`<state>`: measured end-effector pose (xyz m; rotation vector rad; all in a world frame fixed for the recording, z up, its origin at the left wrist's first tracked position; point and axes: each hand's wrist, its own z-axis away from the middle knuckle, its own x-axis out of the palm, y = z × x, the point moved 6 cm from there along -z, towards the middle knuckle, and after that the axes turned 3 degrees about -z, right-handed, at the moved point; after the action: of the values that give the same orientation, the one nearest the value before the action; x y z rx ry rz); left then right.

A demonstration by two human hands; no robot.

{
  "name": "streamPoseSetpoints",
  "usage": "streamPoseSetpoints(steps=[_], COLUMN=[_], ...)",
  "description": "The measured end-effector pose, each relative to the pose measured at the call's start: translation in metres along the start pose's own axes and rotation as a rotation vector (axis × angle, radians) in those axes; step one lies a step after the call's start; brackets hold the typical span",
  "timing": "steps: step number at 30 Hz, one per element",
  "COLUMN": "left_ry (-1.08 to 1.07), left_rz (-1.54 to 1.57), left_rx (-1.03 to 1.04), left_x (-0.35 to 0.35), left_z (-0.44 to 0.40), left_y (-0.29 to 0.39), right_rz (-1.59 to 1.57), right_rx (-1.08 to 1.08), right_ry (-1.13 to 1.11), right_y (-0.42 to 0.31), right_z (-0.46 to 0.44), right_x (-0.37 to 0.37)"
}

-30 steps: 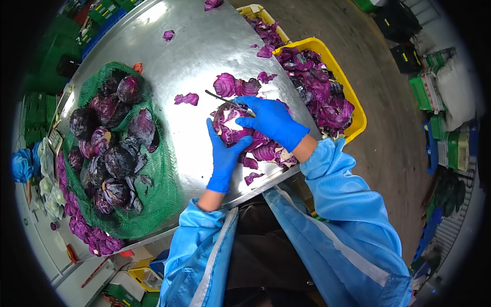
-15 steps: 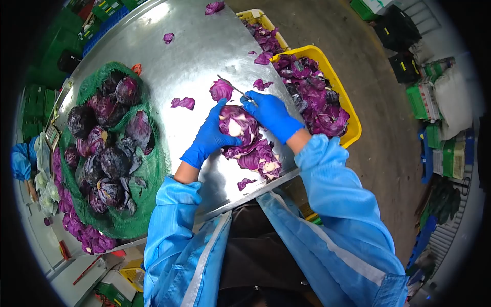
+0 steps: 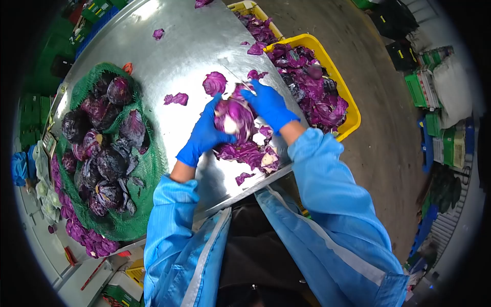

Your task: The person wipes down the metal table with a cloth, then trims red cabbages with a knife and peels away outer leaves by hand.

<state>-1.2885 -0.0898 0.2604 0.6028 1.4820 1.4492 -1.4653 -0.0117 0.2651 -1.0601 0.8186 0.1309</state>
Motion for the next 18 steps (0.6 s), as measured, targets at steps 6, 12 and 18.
streamPoseSetpoints(steps=[6,12,18], left_ry=[-0.089,0.232,0.401], left_rz=[-0.093,-0.421,-0.441], left_rx=[0.022,0.121,-0.097], left_x=[0.001,0.007,0.035], left_z=[0.003,0.026,0.053], left_y=[0.014,0.038,0.034], right_rz=[0.038,-0.081,-0.145], right_rx=[-0.014,-0.317,-0.245], right_ry=[0.001,-0.316,-0.124], right_y=[0.02,-0.03,-0.016], right_z=[0.0,0.028,0.026], right_x=[-0.007,0.01,0.004])
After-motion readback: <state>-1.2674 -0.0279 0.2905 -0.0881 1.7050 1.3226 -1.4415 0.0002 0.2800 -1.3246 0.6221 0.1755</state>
